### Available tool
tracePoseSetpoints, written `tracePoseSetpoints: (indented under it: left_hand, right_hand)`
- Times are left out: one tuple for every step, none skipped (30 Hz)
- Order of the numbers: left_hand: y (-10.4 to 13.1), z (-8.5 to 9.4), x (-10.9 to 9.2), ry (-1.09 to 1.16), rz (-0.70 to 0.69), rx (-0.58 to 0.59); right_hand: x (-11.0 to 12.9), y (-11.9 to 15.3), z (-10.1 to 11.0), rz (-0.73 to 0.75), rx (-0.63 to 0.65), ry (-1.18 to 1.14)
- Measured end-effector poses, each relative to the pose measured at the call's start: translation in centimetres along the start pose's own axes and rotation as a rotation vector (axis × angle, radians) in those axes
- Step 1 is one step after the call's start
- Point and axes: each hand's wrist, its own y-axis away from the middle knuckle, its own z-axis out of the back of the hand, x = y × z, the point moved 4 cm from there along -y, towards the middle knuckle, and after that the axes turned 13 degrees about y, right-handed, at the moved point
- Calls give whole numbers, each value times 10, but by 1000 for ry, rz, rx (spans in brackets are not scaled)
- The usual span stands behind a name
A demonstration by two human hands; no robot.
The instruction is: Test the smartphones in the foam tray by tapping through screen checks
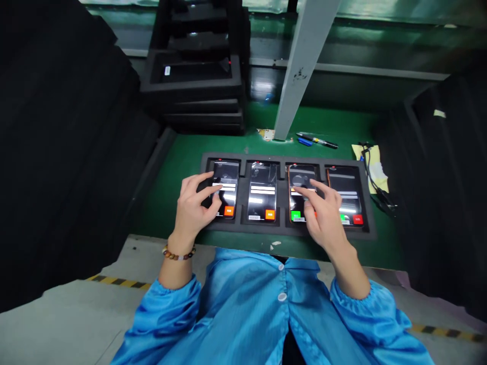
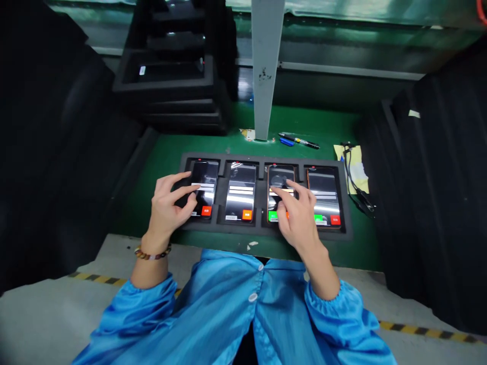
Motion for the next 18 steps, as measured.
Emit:
tracePoseSetpoints:
  left_hand:
    - [0, 0, 0, -2, -11, -7]
    - [1, 1, -1, -3, -22, -13]
    - [1, 1, -2, -4, -33, -20]
    - [1, 1, -2, -5, -41, -23]
    - [2, 1, -2, -7, -45, -22]
    - [2, 0, -3, -9, -46, -19]
    - [2, 0, -3, -10, -46, -14]
    - [2, 0, -3, -12, -43, -3]
    - [1, 0, -3, -15, -38, 11]
    - [1, 0, -3, -21, -28, 29]
    - [1, 0, -2, -29, -15, 46]
    - [1, 0, -3, -41, 0, 60]
    - [1, 0, -3, -53, 15, 69]
    - [0, 0, -5, -64, 26, 73]
    - [0, -2, -8, -72, 33, 79]
    - [-1, -5, -11, -80, 43, 88]
    - [-3, -10, -14, -92, 57, 100]
    - [-4, -15, -18, -109, 75, 115]
  right_hand:
    - [10, -5, -5, 43, 19, -14]
    - [21, -11, -10, 87, 41, -26]
    - [32, -16, -15, 130, 63, -34]
    - [42, -21, -20, 162, 79, -38]
    - [49, -25, -24, 183, 86, -38]
    - [54, -27, -26, 192, 83, -38]
    - [56, -28, -26, 190, 72, -39]
    - [54, -27, -24, 173, 58, -42]
    - [49, -25, -21, 142, 39, -47]
    - [40, -22, -15, 95, 14, -50]
    - [29, -18, -9, 34, -15, -49]
    - [14, -13, -2, -36, -50, -41]
    - [-2, -8, 6, -110, -95, -28]
    - [-19, -2, 13, -180, -145, -8]
    - [-36, 5, 19, -233, -193, 16]
    - [-52, 11, 23, -268, -235, 44]
    - [-65, 16, 25, -289, -249, 74]
    - [-77, 21, 25, -299, -242, 102]
